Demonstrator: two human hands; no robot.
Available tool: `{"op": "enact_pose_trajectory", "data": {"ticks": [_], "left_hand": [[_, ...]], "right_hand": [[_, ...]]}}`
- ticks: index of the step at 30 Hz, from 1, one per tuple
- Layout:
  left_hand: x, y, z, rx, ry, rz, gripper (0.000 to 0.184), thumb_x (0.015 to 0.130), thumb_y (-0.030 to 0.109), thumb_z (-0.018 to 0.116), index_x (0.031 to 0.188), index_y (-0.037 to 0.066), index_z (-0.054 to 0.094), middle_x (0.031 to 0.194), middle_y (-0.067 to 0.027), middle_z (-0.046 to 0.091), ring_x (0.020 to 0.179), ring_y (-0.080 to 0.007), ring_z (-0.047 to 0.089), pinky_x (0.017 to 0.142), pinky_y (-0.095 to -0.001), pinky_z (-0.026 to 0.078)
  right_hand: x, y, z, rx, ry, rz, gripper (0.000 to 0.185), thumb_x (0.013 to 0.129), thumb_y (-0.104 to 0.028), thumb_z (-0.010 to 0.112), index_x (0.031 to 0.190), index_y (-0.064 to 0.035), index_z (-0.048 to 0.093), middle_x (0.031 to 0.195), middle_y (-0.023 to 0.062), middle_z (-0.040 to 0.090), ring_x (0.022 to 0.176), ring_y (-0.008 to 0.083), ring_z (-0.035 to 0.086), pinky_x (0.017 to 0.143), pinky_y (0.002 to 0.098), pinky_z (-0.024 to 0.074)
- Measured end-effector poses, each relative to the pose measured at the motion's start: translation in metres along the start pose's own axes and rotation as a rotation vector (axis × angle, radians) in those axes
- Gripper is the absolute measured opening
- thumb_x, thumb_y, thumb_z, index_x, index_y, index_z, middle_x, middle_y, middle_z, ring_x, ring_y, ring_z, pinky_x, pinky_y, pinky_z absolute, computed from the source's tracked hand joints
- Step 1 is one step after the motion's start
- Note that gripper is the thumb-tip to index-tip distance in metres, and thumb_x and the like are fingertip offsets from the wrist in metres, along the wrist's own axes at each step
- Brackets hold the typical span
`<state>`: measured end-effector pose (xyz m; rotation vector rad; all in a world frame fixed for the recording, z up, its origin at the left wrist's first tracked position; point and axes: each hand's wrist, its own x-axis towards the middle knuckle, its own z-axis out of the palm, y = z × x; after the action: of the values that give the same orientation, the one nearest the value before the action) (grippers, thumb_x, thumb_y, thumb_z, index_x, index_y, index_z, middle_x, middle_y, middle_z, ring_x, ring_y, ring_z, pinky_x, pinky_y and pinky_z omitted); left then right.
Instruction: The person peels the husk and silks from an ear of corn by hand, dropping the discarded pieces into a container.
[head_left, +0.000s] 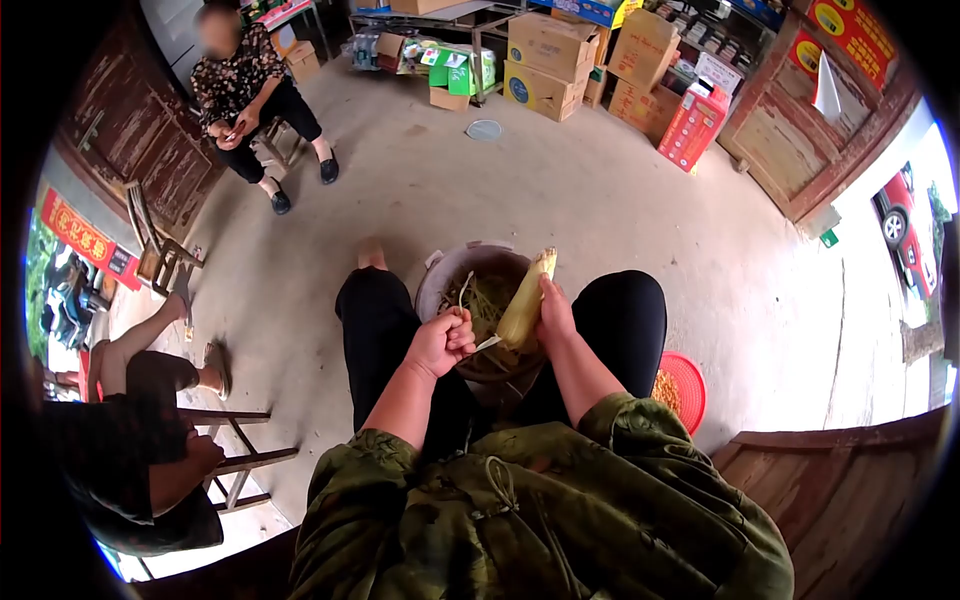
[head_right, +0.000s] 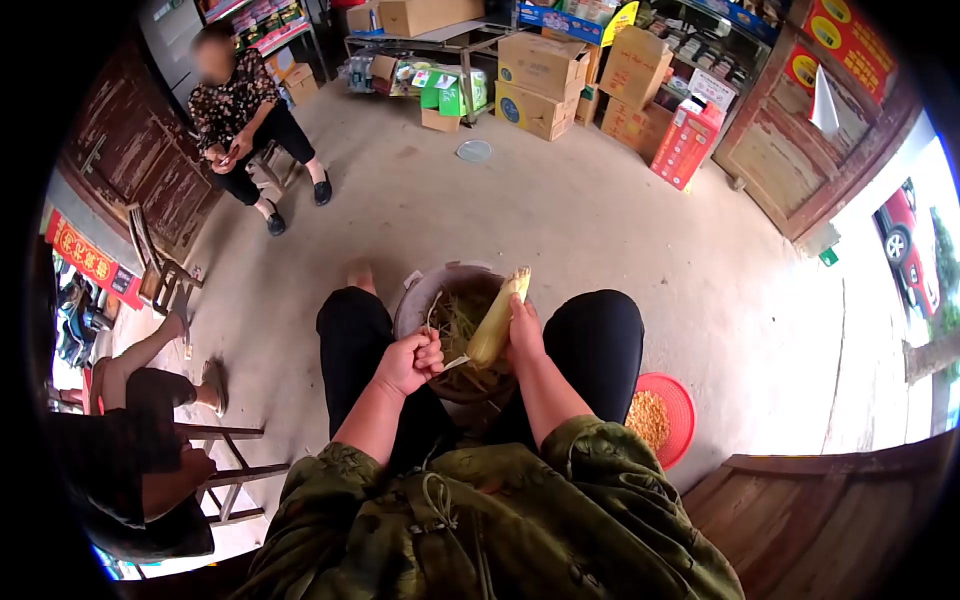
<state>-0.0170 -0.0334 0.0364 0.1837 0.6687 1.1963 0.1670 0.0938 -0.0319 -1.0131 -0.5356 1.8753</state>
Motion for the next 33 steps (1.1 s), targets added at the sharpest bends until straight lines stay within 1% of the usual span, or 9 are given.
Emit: {"op": "enact_pose_trajectory", "data": {"ticks": [5,7,8,10,11,13,19,26,33], "left_hand": [[-0.008,0.013,-0.008,0.054,-0.026,-0.002,0.012,0.086,0.005,0.044,0.089,0.008,0.055,0.059,0.0039,0.037,0.047,-0.0086,0.03,0.052,-0.0247,0.032],[-0.001,0.009,-0.025,0.184,0.014,0.248,0.023,0.089,0.006,0.044,0.108,0.004,0.057,0.079,-0.0035,0.057,0.068,-0.0155,0.054,0.068,-0.03,0.045],[0.005,0.006,-0.029,0.192,0.008,0.25,0.023,0.089,0.006,0.044,0.108,0.004,0.057,0.079,-0.0035,0.057,0.068,-0.0155,0.054,0.068,-0.03,0.045],[0.014,-0.002,-0.035,0.406,0.412,0.486,0.035,0.09,0.005,0.047,0.124,-0.002,0.05,0.109,-0.0085,0.061,0.098,-0.0179,0.057,0.086,-0.0322,0.044],[0.016,-0.003,-0.043,0.543,0.421,0.468,0.042,0.09,0.004,0.05,0.131,0.0,0.047,0.126,-0.0083,0.055,0.112,-0.0162,0.052,0.093,-0.029,0.041],[0.009,-0.003,-0.015,0.648,0.441,0.395,0.035,0.089,0.004,0.052,0.124,0.004,0.054,0.119,-0.0055,0.058,0.108,-0.014,0.054,0.09,-0.0264,0.041],[0.01,-0.013,0.029,0.728,0.253,0.456,0.02,0.085,0.009,0.061,0.105,0.005,0.06,0.1,-0.0014,0.058,0.091,-0.01,0.055,0.084,-0.0255,0.043],[0.013,-0.015,0.021,1.009,0.433,0.605,0.017,0.083,0.009,0.064,0.1,0.005,0.062,0.092,0.0002,0.058,0.085,-0.0078,0.053,0.077,-0.0218,0.044],[0.013,-0.014,0.017,1.133,0.526,0.664,0.015,0.08,0.013,0.068,0.09,0.003,0.063,0.084,-0.0013,0.061,0.076,-0.0092,0.056,0.073,-0.0236,0.047]], "right_hand": [[0.003,-0.021,-0.003,0.097,0.202,0.019,0.043,0.095,-0.035,0.047,0.123,-0.0029,0.046,0.114,0.0118,0.053,0.104,0.0246,0.051,0.091,0.0395,0.0426],[0.01,-0.02,-0.009,0.134,0.242,-0.025,0.044,0.095,-0.036,0.047,0.124,-0.0028,0.046,0.115,0.0128,0.053,0.105,0.0259,0.051,0.091,0.0406,0.0429],[0.017,-0.014,-0.014,0.176,0.12,0.017,0.046,0.094,-0.037,0.048,0.124,-0.0028,0.045,0.115,0.0135,0.053,0.104,0.0267,0.052,0.091,0.0415,0.0435],[0.013,-0.007,-0.012,0.245,-0.049,0.128,0.044,0.093,-0.037,0.049,0.121,-0.0028,0.049,0.113,0.0144,0.055,0.101,0.0278,0.054,0.088,0.0432,0.0453],[0.005,-0.008,-0.007,0.244,-0.056,0.129,0.044,0.093,-0.037,0.049,0.121,-0.0028,0.049,0.113,0.0144,0.055,0.101,0.0278,0.054,0.088,0.0432,0.0453],[-0.01,-0.009,0.003,0.14,-0.165,0.168,0.041,0.097,-0.033,0.039,0.116,0.0018,0.052,0.103,0.0157,0.061,0.09,0.0281,0.059,0.079,0.0411,0.0495],[-0.033,-0.001,0.021,0.091,-0.404,0.313,0.029,0.091,-0.025,0.049,0.113,-0.006,0.055,0.103,0.0099,0.058,0.093,0.0215,0.056,0.08,0.0389,0.048],[-0.06,-0.013,0.037,-0.108,-0.659,0.166,0.049,0.088,-0.008,0.053,0.134,-0.005,0.037,0.123,0.0078,0.05,0.113,0.0184,0.049,0.097,0.0333,0.0402],[-0.063,-0.007,0.041,-0.232,-0.653,0.089,0.058,0.085,-0.003,0.06,0.136,-0.0066,0.032,0.125,0.0074,0.048,0.115,0.0171,0.048,0.097,0.0324,0.0403]]}}
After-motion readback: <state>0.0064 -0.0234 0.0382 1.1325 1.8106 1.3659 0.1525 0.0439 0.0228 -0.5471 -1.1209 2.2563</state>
